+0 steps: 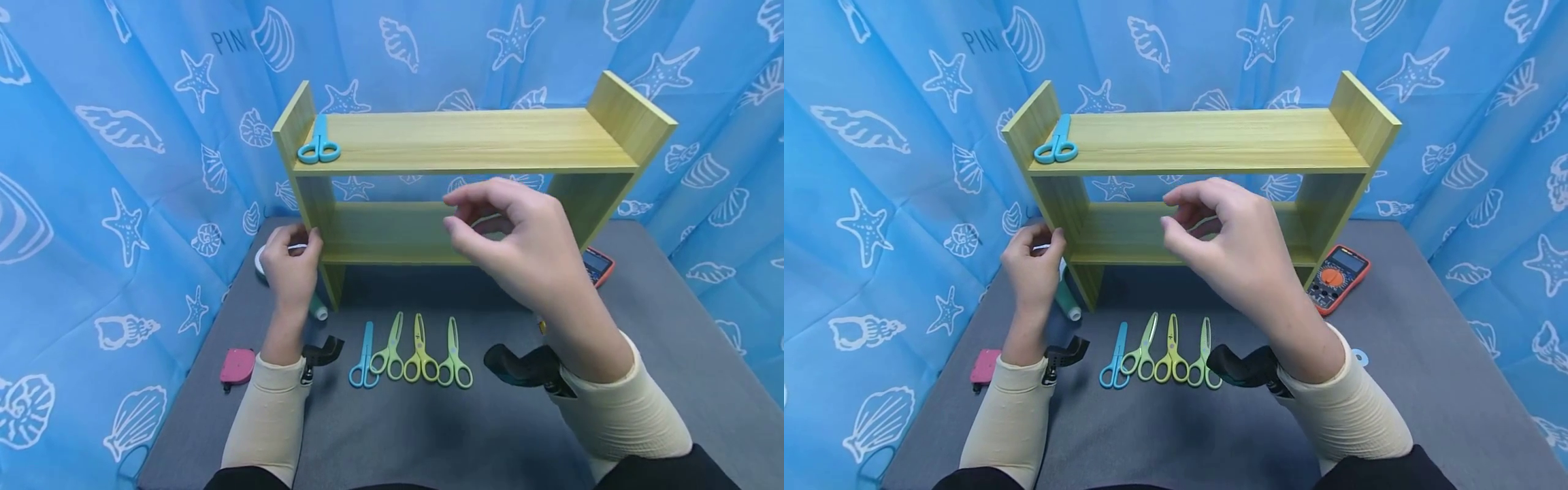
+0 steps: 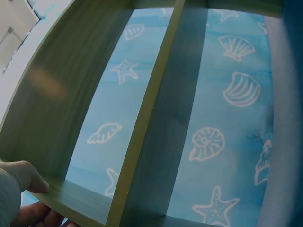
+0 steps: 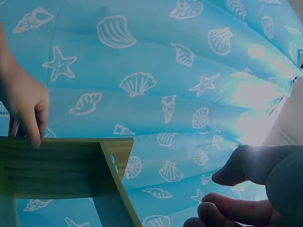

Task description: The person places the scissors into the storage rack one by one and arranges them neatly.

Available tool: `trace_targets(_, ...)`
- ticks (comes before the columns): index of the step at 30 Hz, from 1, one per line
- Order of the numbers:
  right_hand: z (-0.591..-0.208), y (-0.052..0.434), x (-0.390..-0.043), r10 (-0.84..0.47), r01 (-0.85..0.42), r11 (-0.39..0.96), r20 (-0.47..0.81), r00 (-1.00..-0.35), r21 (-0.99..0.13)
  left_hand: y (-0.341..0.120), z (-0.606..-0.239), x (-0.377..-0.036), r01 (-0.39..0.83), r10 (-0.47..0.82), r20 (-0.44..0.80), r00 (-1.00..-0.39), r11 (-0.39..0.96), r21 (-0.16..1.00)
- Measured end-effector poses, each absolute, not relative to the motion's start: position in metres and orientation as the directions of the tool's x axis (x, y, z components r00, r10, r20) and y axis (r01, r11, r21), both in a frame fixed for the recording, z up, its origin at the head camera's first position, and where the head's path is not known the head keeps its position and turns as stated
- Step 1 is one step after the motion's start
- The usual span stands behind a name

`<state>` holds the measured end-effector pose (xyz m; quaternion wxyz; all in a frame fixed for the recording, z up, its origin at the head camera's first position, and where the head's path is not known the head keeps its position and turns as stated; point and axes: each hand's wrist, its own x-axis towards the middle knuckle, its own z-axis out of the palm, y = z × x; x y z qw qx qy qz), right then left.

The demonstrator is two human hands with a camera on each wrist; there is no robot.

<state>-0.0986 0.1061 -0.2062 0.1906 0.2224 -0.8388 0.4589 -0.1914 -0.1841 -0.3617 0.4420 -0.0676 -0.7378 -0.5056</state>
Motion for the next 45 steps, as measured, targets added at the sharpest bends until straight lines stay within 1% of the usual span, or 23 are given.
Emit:
trace_targets(5,-0.224,0.115,-0.086,-0.199,-0.551,0.478,0.526,-0.827,-0.684,-0.184,-0.362,-0.19,0.552,-0.34,0.724,-0.601,0.478,0.683)
trace_targets(12,-0.247,0.132,-0.074,-0.195,-0.536,0.507,0.516,-0.834,-0.675,-0.166,-0.333,-0.167,0.552,-0.366,0.72,-0.59,0.469,0.69)
trace_targets(15,-0.26,0.138,-0.069,-0.2,-0.552,0.482,0.528,-0.825,-0.68,-0.167,-0.335,-0.169,0.557,-0.357,0.727,-0.587,0.474,0.682)
trace_targets(20,-0.285,0.145,-0.065,-0.228,-0.587,0.433,0.547,-0.806,-0.684,-0.177,-0.351,-0.184,0.557,-0.35,0.727,-0.59,0.475,0.681)
trace_targets(22,-0.296,0.148,-0.064,-0.241,-0.591,0.44,0.545,-0.803,-0.676,-0.181,-0.357,-0.189,0.552,-0.354,0.722,-0.595,0.473,0.686)
trace_targets(25,-0.315,0.151,-0.064,-0.261,-0.574,0.471,0.517,-0.816,-0.669,-0.184,-0.361,-0.192,0.553,-0.346,0.724,-0.597,0.477,0.684)
trace_targets(34,-0.37,0.152,-0.061,-0.268,-0.451,0.58,0.364,-0.892,-0.679,-0.184,-0.361,-0.192,0.552,-0.348,0.723,-0.597,0.476,0.685)
trace_targets(40,-0.399,0.147,-0.059,-0.229,-0.336,0.646,0.246,-0.942,-0.685,-0.184,-0.362,-0.192,0.553,-0.344,0.725,-0.597,0.479,0.682)
trace_targets(45,-0.421,0.143,-0.063,-0.171,-0.234,0.693,0.16,-0.972,-0.682,-0.184,-0.362,-0.191,0.564,-0.341,0.727,-0.596,0.466,0.682)
